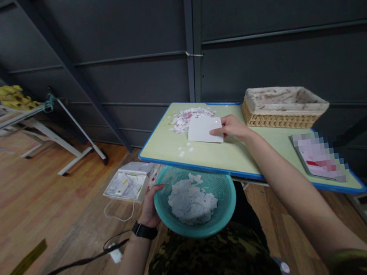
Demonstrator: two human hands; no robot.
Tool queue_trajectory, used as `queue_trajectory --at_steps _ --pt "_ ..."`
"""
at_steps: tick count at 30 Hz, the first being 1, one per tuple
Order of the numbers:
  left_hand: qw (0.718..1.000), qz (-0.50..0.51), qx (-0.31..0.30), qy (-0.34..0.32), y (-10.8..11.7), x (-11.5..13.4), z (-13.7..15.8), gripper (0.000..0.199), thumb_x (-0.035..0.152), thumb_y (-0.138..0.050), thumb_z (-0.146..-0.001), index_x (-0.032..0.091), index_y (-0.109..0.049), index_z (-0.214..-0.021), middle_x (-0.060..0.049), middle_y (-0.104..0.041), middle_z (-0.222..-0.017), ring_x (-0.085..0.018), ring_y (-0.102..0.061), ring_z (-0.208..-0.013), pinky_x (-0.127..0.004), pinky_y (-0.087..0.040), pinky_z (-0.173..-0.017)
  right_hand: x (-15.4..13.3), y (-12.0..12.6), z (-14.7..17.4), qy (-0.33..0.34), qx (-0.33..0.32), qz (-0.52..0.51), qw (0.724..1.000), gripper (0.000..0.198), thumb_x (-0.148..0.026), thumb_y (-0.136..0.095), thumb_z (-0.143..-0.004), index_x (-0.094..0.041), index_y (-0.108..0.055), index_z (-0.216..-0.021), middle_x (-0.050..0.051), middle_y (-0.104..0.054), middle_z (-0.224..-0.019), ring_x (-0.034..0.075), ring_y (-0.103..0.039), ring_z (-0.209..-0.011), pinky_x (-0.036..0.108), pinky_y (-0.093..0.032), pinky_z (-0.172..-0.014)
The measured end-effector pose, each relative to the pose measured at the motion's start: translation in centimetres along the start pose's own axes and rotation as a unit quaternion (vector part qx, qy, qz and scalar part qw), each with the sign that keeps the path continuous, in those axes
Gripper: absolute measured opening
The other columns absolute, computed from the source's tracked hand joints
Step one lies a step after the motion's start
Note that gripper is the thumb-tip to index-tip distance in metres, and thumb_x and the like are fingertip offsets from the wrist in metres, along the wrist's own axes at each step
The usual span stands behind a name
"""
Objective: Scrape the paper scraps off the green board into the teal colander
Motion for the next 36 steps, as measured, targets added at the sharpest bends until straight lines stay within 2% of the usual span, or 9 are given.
queue_trajectory --at_steps 9,15,19,22,27,32,36 --pt "1.000 0.006 -0.002 0.005 0.0 -0.1 -0.1 0.015 0.017 -0.060 -0.078 0.012 -0.072 -0.086 -0.006 -0.078 -0.071 -0.022 -0.073 -0.062 -0.033 -0.059 -0.065 0.0 -0.2 0.1 0.010 -0.020 0.001 1.000 0.036 -0.039 -0.084 -0.047 -0.013 -0.068 -0.063 0.002 -0.061 -0.059 0.011 -0.049 -0.054 0.026 -0.036 -0.050" --pt "1.000 0.001 0.001 0.007 0.0 0.0 0.0 0.017 0.018 -0.062 -0.076 0.012 -0.072 -0.088 -0.007 -0.078 -0.071 -0.023 -0.073 -0.063 -0.034 -0.059 -0.065 -0.5 -0.7 0.7 0.000 -0.075 0.003 0.997 0.036 -0.038 -0.086 -0.046 -0.012 -0.070 -0.066 0.002 -0.064 -0.061 0.012 -0.051 -0.054 0.025 -0.037 -0.050" --pt "1.000 -0.001 0.001 0.011 -0.1 0.0 0.2 0.021 0.018 -0.063 -0.075 0.012 -0.072 -0.093 -0.007 -0.078 -0.070 -0.024 -0.073 -0.063 -0.035 -0.059 -0.063 -0.6 -0.3 0.7 -0.001 -0.074 0.003 0.997 0.035 -0.037 -0.086 -0.047 -0.012 -0.071 -0.066 0.003 -0.064 -0.061 0.012 -0.051 -0.055 0.026 -0.037 -0.051" --pt "1.000 0.002 -0.006 0.014 -0.1 0.0 0.3 0.020 0.018 -0.062 -0.076 0.011 -0.072 -0.093 -0.008 -0.077 -0.069 -0.025 -0.074 -0.065 -0.034 -0.059 -0.063 -0.5 -0.3 0.8 -0.005 -0.075 0.002 0.997 0.033 -0.035 -0.086 -0.046 -0.012 -0.070 -0.063 0.003 -0.065 -0.060 0.013 -0.052 -0.054 0.026 -0.038 -0.051" --pt "1.000 0.004 -0.003 0.002 0.0 0.0 0.1 0.015 0.017 -0.062 -0.076 0.012 -0.072 -0.086 -0.008 -0.077 -0.069 -0.025 -0.074 -0.065 -0.036 -0.059 -0.065 -0.7 -1.3 1.2 0.003 -0.115 -0.028 0.993 0.035 -0.035 -0.087 -0.045 -0.012 -0.071 -0.067 0.003 -0.068 -0.064 0.012 -0.054 -0.056 0.025 -0.041 -0.050" --pt "1.000 -0.003 -0.003 -0.002 0.1 -0.1 0.1 0.016 0.018 -0.061 -0.077 0.012 -0.072 -0.087 -0.007 -0.077 -0.067 -0.023 -0.073 -0.062 -0.033 -0.058 -0.062 -0.5 -2.0 0.9 0.027 -0.054 -0.040 0.997 0.035 -0.039 -0.086 -0.047 -0.013 -0.066 -0.059 0.000 -0.061 -0.056 0.010 -0.049 -0.052 0.025 -0.040 -0.049" --pt "1.000 -0.009 -0.008 -0.001 0.0 -0.1 0.1 0.015 0.018 -0.060 -0.078 0.012 -0.071 -0.086 -0.007 -0.077 -0.066 -0.020 -0.070 -0.054 -0.030 -0.056 -0.055 0.0 -2.9 0.5 0.046 -0.051 -0.034 0.997 0.035 -0.040 -0.085 -0.048 -0.012 -0.068 -0.062 0.001 -0.063 -0.061 0.012 -0.051 -0.057 0.027 -0.042 -0.053"
Point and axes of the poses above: each hand's wrist, its own z-axis away from the middle knuckle, its own y-axis out of the back of the hand, x = y × z, the point moved 2 cm from there along -z, towards the middle knuckle
